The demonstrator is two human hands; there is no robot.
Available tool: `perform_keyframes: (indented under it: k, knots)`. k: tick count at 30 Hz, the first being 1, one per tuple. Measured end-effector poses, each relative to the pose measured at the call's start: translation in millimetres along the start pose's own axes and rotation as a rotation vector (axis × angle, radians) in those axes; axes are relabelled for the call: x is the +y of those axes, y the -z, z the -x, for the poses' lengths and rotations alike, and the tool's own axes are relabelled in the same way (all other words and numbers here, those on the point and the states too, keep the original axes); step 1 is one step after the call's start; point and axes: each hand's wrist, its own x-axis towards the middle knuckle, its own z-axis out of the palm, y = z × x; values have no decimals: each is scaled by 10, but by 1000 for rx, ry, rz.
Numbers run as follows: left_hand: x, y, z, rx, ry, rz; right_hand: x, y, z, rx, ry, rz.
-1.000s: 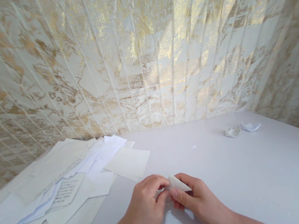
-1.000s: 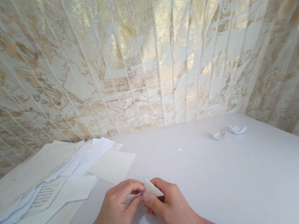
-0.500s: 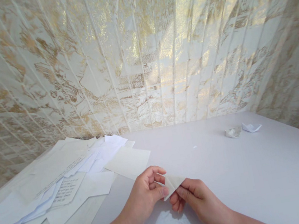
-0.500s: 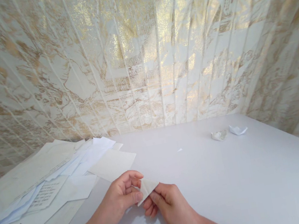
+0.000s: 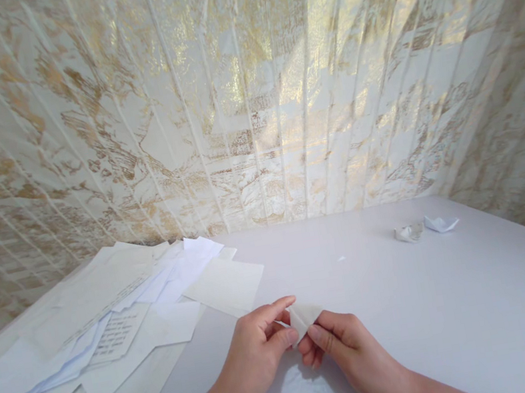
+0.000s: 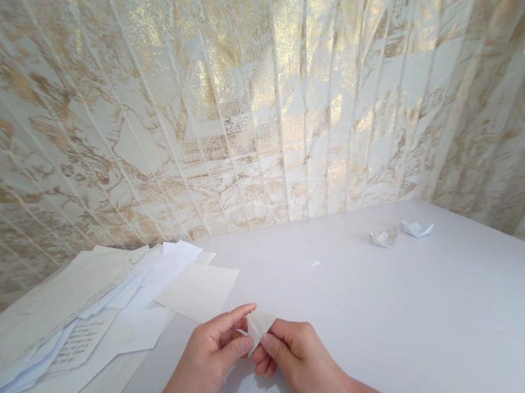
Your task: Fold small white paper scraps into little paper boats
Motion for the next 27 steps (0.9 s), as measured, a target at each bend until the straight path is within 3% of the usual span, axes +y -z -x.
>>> perform_keyframes:
  k: [3,8,13,18,23,27]
  knots:
    - [-8,-34,16,-83,-20,23,8,8,1,13,26,70]
    - [-17,-40,0,-98,-29,54,21,18,-4,10,54,102]
    - [-8,3,-13,37,-9,-98,39,15,-15,-35,49,1]
    - [78,-18,9,14,-53,-239,38,1,-1,-46,58,-13]
    - [95,-27,4,120,-96,-372,-14,-13,20,-58,85,93]
    - [77,-26,-1,127,-103,-400,-47,-21,23,-19,80,195]
